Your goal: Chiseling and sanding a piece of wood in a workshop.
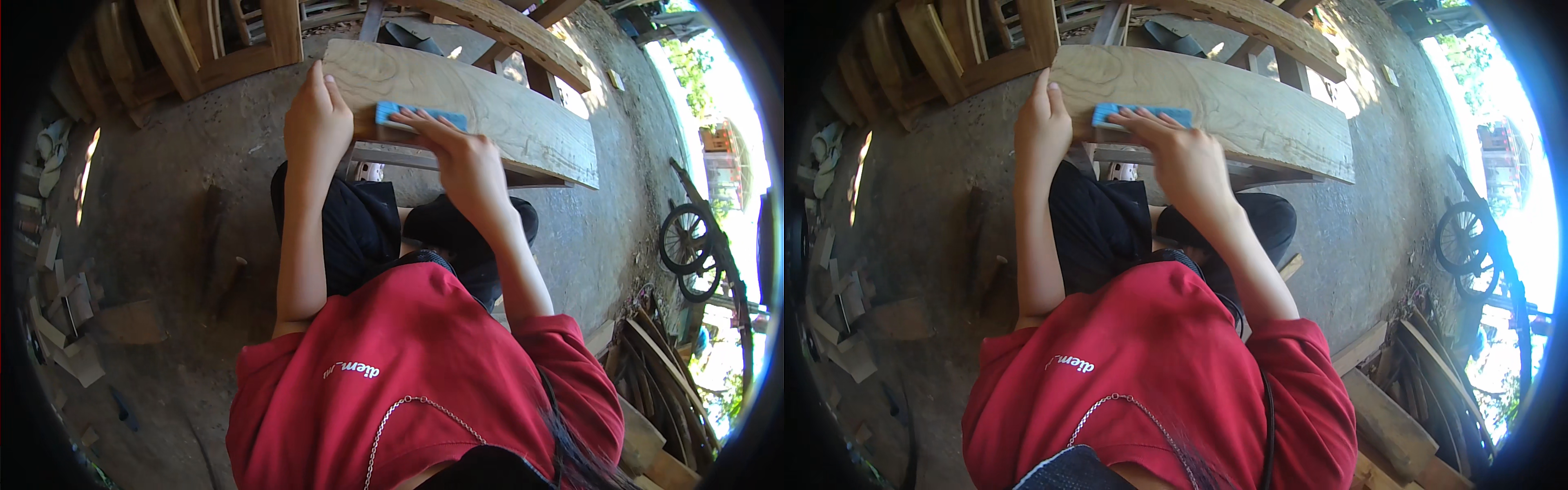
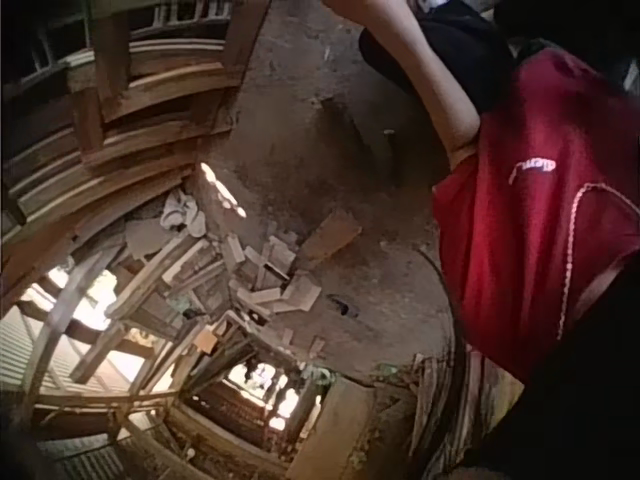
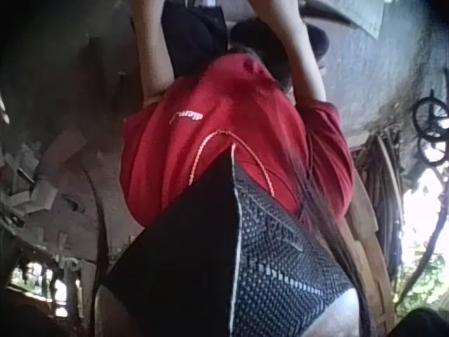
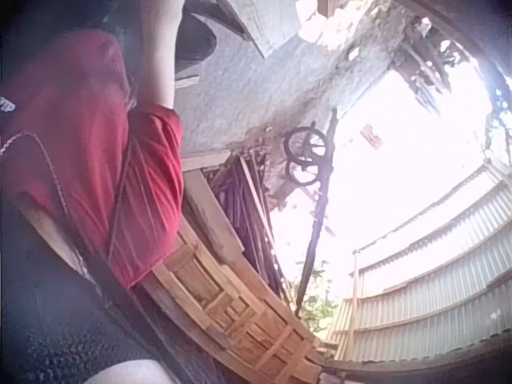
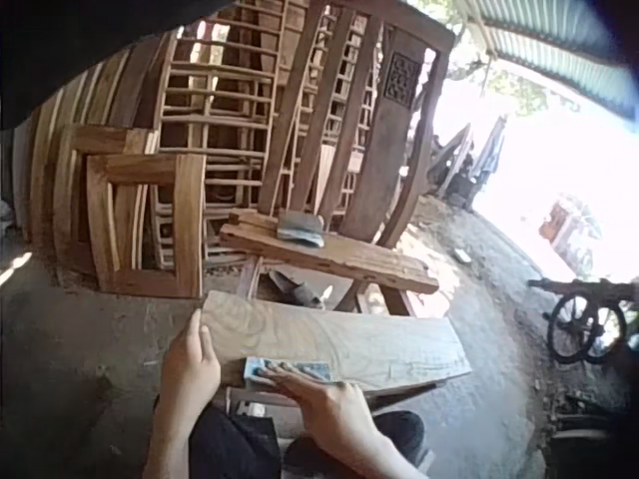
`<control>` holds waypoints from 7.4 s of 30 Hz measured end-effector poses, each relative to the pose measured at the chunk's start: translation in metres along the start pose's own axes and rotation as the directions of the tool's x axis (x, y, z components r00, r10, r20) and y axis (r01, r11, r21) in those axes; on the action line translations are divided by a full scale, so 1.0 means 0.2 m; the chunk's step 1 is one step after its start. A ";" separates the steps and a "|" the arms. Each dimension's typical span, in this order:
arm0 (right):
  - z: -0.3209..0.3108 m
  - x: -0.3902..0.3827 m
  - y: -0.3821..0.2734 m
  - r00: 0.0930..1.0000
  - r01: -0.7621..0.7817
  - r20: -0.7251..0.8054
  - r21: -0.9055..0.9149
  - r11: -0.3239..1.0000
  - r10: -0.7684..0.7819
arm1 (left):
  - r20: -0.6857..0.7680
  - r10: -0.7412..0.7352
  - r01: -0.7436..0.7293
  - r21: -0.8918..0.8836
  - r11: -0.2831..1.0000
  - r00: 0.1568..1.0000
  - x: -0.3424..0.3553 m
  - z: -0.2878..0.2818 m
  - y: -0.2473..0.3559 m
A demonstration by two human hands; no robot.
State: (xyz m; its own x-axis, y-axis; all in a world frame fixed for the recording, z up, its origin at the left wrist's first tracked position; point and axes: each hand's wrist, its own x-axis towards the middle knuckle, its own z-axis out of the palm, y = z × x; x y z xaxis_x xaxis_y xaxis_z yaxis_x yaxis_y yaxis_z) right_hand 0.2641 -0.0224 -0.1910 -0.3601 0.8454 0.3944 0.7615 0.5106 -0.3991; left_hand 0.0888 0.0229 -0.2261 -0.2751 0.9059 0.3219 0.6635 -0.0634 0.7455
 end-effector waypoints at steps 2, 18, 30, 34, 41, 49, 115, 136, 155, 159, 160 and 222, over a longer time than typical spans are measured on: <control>-0.09 -0.04 0.05 0.990 -0.139 0.037 0.011 0.990 0.138 | -0.008 0.009 -0.009 0.001 1.000 1.000 0.00 -0.01 -0.01; -0.07 -0.09 0.04 1.000 -0.009 -0.016 0.036 0.999 0.010 | 0.006 -0.042 0.042 0.002 0.999 0.999 -0.02 -0.01 0.01; 0.09 0.06 0.01 0.995 0.001 -0.104 -0.075 0.997 -0.009 | 0.023 -0.009 0.009 -0.001 1.000 1.000 0.00 0.02 -0.01; -0.02 -0.13 0.04 0.992 0.055 -0.110 -0.001 0.999 -0.054 | 0.013 -0.019 0.019 -0.005 1.000 1.000 0.00 -0.01 0.02; -0.07 0.14 0.12 0.964 -0.263 -0.012 -0.187 0.947 0.265 | -0.011 0.009 -0.009 -0.008 1.000 1.000 -0.01 -0.01 0.01; 0.01 -0.13 -0.03 0.998 0.024 -0.054 -0.003 1.000 -0.024 | 0.010 -0.012 0.012 -0.045 0.999 1.000 -0.01 -0.01 0.02; -0.24 -0.23 0.49 0.818 -0.348 -0.487 0.005 0.938 0.306 | 0.423 0.131 -0.313 0.396 0.863 0.897 0.05 -0.12 0.23; -0.18 -0.27 0.50 0.830 -0.304 -0.510 -0.073 0.950 0.227 | 0.064 0.512 -0.457 0.554 0.696 0.857 -0.29 -0.06 0.25; -0.12 -0.23 0.49 0.771 -0.318 -0.623 -0.191 0.928 0.136 | 0.111 0.363 -0.370 0.476 0.798 0.925 -0.16 -0.01 0.28; -0.12 -0.22 0.47 0.777 -0.309 -0.615 -0.184 0.933 0.136 | 0.126 0.286 -0.301 0.614 0.730 0.950 0.15 0.00 0.18; -0.11 -0.21 0.46 0.779 -0.310 -0.611 -0.180 0.934 0.141 | 0.134 0.246 -0.275 0.622 0.733 0.960 0.17 0.01 0.17; -0.11 -0.21 0.44 0.790 -0.316 -0.594 -0.181 0.931 0.153 | 0.152 0.305 -0.339 0.511 0.790 0.940 0.18 0.13 0.28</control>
State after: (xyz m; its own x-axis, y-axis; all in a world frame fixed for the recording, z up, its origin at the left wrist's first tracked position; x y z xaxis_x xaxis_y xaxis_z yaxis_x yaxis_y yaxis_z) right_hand 0.3593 -0.0162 -0.2244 0.1519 0.6526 0.7423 0.9205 0.1800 -0.3467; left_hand 0.1339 0.0622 -0.1880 0.0495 0.8960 0.4412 0.9728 -0.1433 0.1818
